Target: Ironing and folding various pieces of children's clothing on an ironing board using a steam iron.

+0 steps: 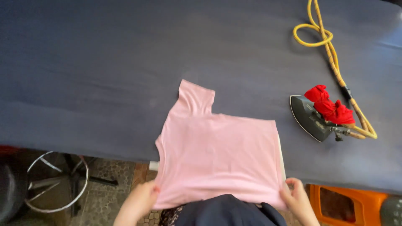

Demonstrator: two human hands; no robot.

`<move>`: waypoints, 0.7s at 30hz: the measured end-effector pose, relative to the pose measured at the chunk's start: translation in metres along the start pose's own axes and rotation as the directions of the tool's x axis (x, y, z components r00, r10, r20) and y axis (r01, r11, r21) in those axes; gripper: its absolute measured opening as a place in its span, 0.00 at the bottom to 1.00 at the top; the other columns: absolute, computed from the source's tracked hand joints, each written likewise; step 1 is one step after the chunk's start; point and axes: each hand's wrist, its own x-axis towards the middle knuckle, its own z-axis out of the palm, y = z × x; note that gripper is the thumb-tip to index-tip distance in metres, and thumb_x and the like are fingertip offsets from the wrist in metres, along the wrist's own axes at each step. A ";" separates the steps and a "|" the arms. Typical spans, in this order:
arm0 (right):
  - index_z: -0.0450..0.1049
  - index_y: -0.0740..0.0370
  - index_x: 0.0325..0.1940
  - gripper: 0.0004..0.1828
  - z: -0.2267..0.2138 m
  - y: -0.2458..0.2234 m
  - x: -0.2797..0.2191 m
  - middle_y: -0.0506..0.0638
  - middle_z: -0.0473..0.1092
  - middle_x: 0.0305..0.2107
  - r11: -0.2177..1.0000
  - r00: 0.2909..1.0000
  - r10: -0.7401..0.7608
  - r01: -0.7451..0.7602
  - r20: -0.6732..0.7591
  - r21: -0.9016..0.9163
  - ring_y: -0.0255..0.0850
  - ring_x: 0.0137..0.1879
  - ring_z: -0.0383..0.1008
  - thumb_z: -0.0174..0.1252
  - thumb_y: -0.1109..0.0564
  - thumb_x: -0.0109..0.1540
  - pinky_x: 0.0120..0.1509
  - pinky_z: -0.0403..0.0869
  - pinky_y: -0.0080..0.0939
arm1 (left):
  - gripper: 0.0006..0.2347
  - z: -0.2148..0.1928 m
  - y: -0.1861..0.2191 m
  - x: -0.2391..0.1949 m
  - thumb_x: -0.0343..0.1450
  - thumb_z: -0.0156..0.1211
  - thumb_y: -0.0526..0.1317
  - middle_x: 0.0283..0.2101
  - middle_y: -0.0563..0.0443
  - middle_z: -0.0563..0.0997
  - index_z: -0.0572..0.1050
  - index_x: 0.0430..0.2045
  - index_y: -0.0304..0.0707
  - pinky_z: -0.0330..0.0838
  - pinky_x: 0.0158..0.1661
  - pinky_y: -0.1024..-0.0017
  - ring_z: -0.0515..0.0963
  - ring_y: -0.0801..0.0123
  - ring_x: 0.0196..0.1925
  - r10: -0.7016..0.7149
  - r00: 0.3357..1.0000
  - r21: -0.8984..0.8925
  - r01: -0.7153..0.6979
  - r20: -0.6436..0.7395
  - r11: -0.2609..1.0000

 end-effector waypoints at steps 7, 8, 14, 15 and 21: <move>0.65 0.61 0.44 0.20 0.018 -0.066 -0.011 0.55 0.65 0.37 0.733 0.780 -0.614 0.506 -0.121 -0.454 0.50 0.46 0.62 0.49 0.50 0.52 0.51 0.60 0.47 | 0.14 -0.044 0.031 0.024 0.65 0.38 0.48 0.25 0.48 0.70 0.67 0.19 0.38 0.63 0.27 0.63 0.71 0.60 0.28 0.268 0.911 0.141 -0.235 -0.314 0.962; 0.65 0.61 0.44 0.20 0.030 -0.084 -0.002 0.55 0.65 0.37 0.737 0.789 -0.603 0.497 -0.115 -0.459 0.50 0.46 0.62 0.49 0.50 0.52 0.51 0.60 0.47 | 0.14 -0.045 0.037 0.046 0.65 0.38 0.48 0.25 0.48 0.70 0.67 0.19 0.38 0.63 0.27 0.63 0.71 0.60 0.28 0.266 0.916 0.139 -0.234 -0.300 0.962; 0.70 0.57 0.38 0.14 0.118 -0.209 0.070 0.52 0.67 0.39 0.231 0.225 -0.973 0.950 -0.053 -0.208 0.49 0.47 0.67 0.48 0.66 0.51 0.50 0.66 0.43 | 0.17 -0.050 0.095 0.151 0.62 0.54 0.49 0.27 0.44 0.71 0.68 0.35 0.36 0.69 0.33 0.62 0.73 0.55 0.33 0.372 0.390 0.311 -0.211 -0.842 0.927; 0.69 0.54 0.43 0.15 0.135 -0.216 0.083 0.50 0.66 0.41 0.207 0.224 -0.974 0.930 0.023 -0.304 0.46 0.49 0.66 0.48 0.60 0.52 0.50 0.66 0.43 | 0.16 -0.045 0.099 0.163 0.62 0.52 0.51 0.23 0.48 0.72 0.67 0.31 0.38 0.68 0.32 0.64 0.74 0.59 0.31 0.307 0.440 0.299 -0.089 -0.844 0.950; 0.67 0.52 0.47 0.21 0.168 -0.229 0.103 0.44 0.63 0.46 0.290 0.431 -0.890 0.782 0.145 -0.551 0.40 0.55 0.60 0.48 0.46 0.52 0.55 0.60 0.49 | 0.12 -0.053 0.087 0.176 0.64 0.49 0.48 0.20 0.47 0.73 0.64 0.25 0.38 0.72 0.26 0.64 0.77 0.57 0.23 0.032 0.595 0.114 0.102 -0.803 0.988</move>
